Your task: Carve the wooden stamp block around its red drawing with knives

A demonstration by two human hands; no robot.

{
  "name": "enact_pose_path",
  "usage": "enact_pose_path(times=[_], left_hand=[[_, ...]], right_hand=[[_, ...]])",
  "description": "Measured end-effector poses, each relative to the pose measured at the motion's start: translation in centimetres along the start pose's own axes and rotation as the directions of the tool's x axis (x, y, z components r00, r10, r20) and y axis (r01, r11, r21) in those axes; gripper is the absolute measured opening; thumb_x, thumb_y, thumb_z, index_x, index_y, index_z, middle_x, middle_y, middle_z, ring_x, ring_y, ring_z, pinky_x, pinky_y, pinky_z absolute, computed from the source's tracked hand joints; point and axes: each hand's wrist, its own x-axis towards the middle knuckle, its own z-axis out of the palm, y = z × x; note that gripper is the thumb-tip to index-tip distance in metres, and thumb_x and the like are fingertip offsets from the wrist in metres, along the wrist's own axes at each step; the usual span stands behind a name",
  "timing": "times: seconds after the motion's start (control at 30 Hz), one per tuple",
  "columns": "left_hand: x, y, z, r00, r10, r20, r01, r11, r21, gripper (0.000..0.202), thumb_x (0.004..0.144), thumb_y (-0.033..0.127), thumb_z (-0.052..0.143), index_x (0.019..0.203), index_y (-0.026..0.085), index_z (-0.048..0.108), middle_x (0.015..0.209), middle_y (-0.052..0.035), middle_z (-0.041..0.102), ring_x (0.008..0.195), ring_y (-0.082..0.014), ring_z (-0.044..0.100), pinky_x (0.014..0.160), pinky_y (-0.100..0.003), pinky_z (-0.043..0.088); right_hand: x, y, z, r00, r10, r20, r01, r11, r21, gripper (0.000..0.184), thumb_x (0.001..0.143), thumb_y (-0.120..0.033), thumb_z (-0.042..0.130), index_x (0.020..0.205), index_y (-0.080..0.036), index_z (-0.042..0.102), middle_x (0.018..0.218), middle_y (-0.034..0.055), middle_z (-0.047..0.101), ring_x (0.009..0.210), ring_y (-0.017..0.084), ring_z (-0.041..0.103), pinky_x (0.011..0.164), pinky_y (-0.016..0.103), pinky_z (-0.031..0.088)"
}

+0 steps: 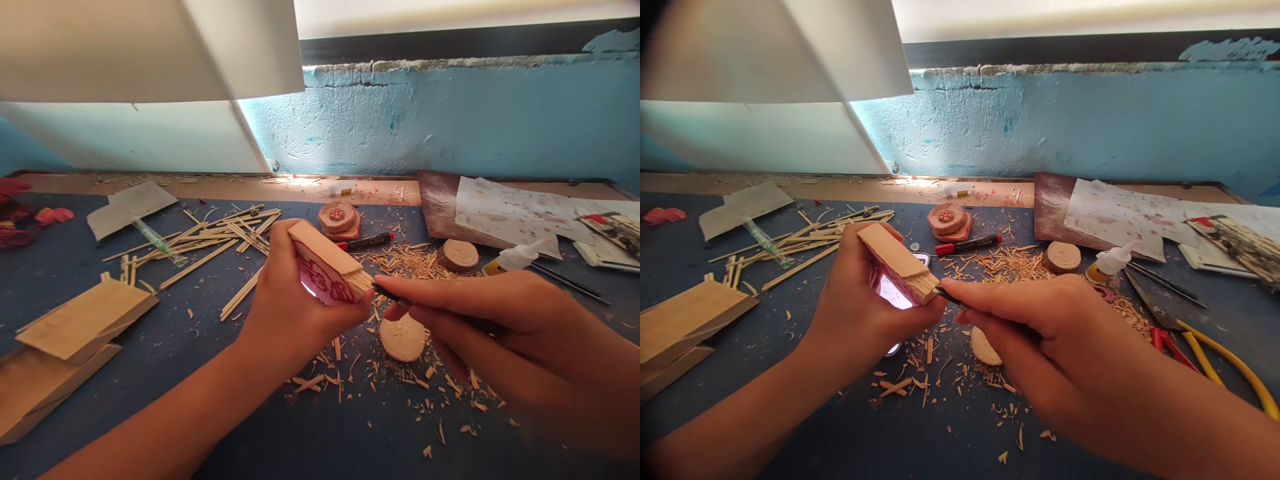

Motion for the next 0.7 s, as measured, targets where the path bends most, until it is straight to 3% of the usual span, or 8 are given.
enact_pose_path(times=[0.13, 0.27, 0.33, 0.4, 0.47, 0.53, 0.6, 0.7], left_hand=[[0.1, -0.3, -0.1, 0.999, 0.034, 0.008, -0.034, 0.997, 0.062, 0.064, 0.065, 0.037, 0.090, 0.116, 0.030, 0.051, 0.094, 0.0051, 0.062, 0.072, -0.0171, 0.059, 0.066, -0.035, 0.056], [0.1, -0.8, -0.2, 0.996, 0.092, 0.014, -0.093, 0.981, 0.173, 0.065, 0.065, 0.036, 0.090, 0.115, 0.031, 0.049, 0.090, 0.0062, 0.063, 0.068, -0.0175, 0.059, 0.062, -0.035, 0.054], [0.1, -0.9, -0.2, 0.993, 0.113, 0.014, -0.114, 0.972, 0.205, 0.066, 0.064, 0.034, 0.090, 0.115, 0.031, 0.048, 0.090, 0.0061, 0.064, 0.069, -0.0183, 0.061, 0.063, -0.035, 0.054], [0.1, -0.9, -0.3, 0.992, 0.122, 0.014, -0.122, 0.971, 0.206, 0.067, 0.063, 0.032, 0.089, 0.116, 0.031, 0.048, 0.091, 0.0062, 0.064, 0.070, -0.0185, 0.062, 0.063, -0.035, 0.053], [0.1, -0.7, -0.3, 0.993, 0.115, 0.015, -0.116, 0.975, 0.191, 0.067, 0.063, 0.031, 0.088, 0.116, 0.031, 0.048, 0.090, 0.0064, 0.063, 0.070, -0.0183, 0.061, 0.062, -0.034, 0.053], [0.1, -0.6, -0.4, 0.995, 0.100, 0.014, -0.101, 0.979, 0.179, 0.067, 0.063, 0.032, 0.088, 0.116, 0.030, 0.047, 0.090, 0.0065, 0.062, 0.070, -0.0181, 0.060, 0.062, -0.034, 0.052], [0.1, -0.5, -0.4, 0.996, 0.089, 0.014, -0.090, 0.980, 0.175, 0.067, 0.062, 0.031, 0.087, 0.116, 0.030, 0.047, 0.091, 0.0064, 0.062, 0.070, -0.0182, 0.060, 0.063, -0.034, 0.052], [0.0, -0.5, -0.4, 0.997, 0.078, 0.016, -0.080, 0.982, 0.171, 0.067, 0.062, 0.031, 0.087, 0.116, 0.030, 0.046, 0.091, 0.0065, 0.061, 0.071, -0.0179, 0.059, 0.064, -0.034, 0.052]], right_hand=[[-0.2, 0.3, 0.4, 0.993, -0.108, -0.040, 0.098, 0.976, -0.196, 0.039, 0.118, -0.019, 0.056, 0.131, -0.024, 0.093, 0.072, -0.0020, 0.079, 0.049, 0.009, 0.062, 0.044, 0.020, 0.046], [-0.8, 0.4, 1.4, 0.980, -0.165, -0.115, 0.121, 0.941, -0.316, 0.046, 0.115, -0.016, 0.059, 0.150, -0.018, 0.089, 0.117, 0.0108, 0.094, 0.085, 0.021, 0.089, 0.074, 0.028, 0.069], [-1.0, 0.3, 1.8, 0.990, -0.045, -0.137, 0.018, 0.982, -0.189, 0.045, 0.116, -0.022, 0.060, 0.148, -0.024, 0.091, 0.101, 0.0072, 0.092, 0.074, 0.018, 0.083, 0.067, 0.026, 0.065], [-0.9, 0.1, 2.0, 0.983, 0.160, -0.085, -0.156, 0.986, 0.053, 0.042, 0.116, -0.032, 0.062, 0.145, -0.030, 0.093, 0.072, 0.0020, 0.077, 0.052, 0.012, 0.060, 0.047, 0.022, 0.047], [-0.6, 0.0, 2.1, 0.938, 0.345, 0.045, -0.341, 0.885, 0.318, 0.043, 0.114, -0.044, 0.067, 0.145, -0.029, 0.093, 0.062, 0.0003, 0.062, 0.049, 0.011, 0.044, 0.040, 0.021, 0.030], [-0.3, 0.0, 2.2, 0.884, 0.445, 0.140, -0.453, 0.747, 0.487, 0.050, 0.111, -0.053, 0.072, 0.149, -0.028, 0.091, 0.065, 0.0011, 0.060, 0.050, 0.011, 0.041, 0.040, 0.021, 0.028], [-0.2, 0.1, 2.2, 0.870, 0.471, 0.143, -0.472, 0.716, 0.515, 0.052, 0.110, -0.055, 0.074, 0.151, -0.028, 0.090, 0.066, 0.0014, 0.062, 0.051, 0.011, 0.043, 0.041, 0.021, 0.029], [-0.5, 0.5, 2.5, 0.942, 0.337, -0.011, -0.317, 0.897, 0.307, 0.041, 0.111, -0.039, 0.071, 0.141, -0.027, 0.095, 0.060, -0.0001, 0.063, 0.048, 0.010, 0.044, 0.040, 0.021, 0.031]])
